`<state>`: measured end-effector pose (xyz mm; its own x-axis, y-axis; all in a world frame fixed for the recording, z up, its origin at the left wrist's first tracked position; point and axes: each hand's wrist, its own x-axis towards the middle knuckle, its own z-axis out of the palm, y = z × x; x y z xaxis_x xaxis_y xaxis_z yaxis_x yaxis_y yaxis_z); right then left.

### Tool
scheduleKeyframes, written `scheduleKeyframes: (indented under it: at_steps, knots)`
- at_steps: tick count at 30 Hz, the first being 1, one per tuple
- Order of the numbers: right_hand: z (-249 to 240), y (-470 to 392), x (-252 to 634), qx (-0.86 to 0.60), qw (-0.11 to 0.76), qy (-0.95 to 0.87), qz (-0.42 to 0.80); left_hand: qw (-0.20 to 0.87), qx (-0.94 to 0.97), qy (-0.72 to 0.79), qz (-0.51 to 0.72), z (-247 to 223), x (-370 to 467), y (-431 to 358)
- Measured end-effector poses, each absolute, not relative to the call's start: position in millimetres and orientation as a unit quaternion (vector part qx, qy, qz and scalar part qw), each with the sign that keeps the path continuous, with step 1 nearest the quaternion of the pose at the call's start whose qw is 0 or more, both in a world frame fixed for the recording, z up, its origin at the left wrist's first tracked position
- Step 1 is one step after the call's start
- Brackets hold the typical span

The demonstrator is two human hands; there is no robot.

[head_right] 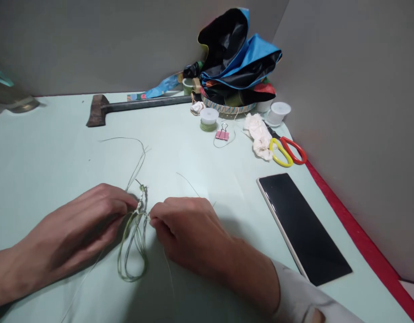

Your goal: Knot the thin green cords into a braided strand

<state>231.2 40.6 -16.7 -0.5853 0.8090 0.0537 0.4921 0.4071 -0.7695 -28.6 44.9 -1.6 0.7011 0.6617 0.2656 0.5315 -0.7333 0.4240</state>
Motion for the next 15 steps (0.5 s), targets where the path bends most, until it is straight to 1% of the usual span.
scheduleKeyframes:
  at_steps: [5, 10, 13, 15]
  knots:
    - [-17.3, 40.9, 232.2, -0.387, 0.257, -0.801, 0.378, 0.204, 0.86, 0.417, 0.212, 4.0, -22.7, 41.4]
    - [-13.3, 43.9, 233.2, -0.386, 0.272, -0.786, 0.398, 0.326, 0.795, 0.479, 0.179, 6.1, -20.0, 48.6]
    - [-12.1, 43.9, 233.0, -0.381, 0.275, -0.779, 0.415, 0.364, 0.764, 0.491, 0.205, 8.5, -17.0, 51.8]
    - [-11.6, 43.3, 232.7, -0.38, 0.281, -0.774, 0.422, 0.359, 0.778, 0.47, 0.21, 9.6, -14.0, 52.0]
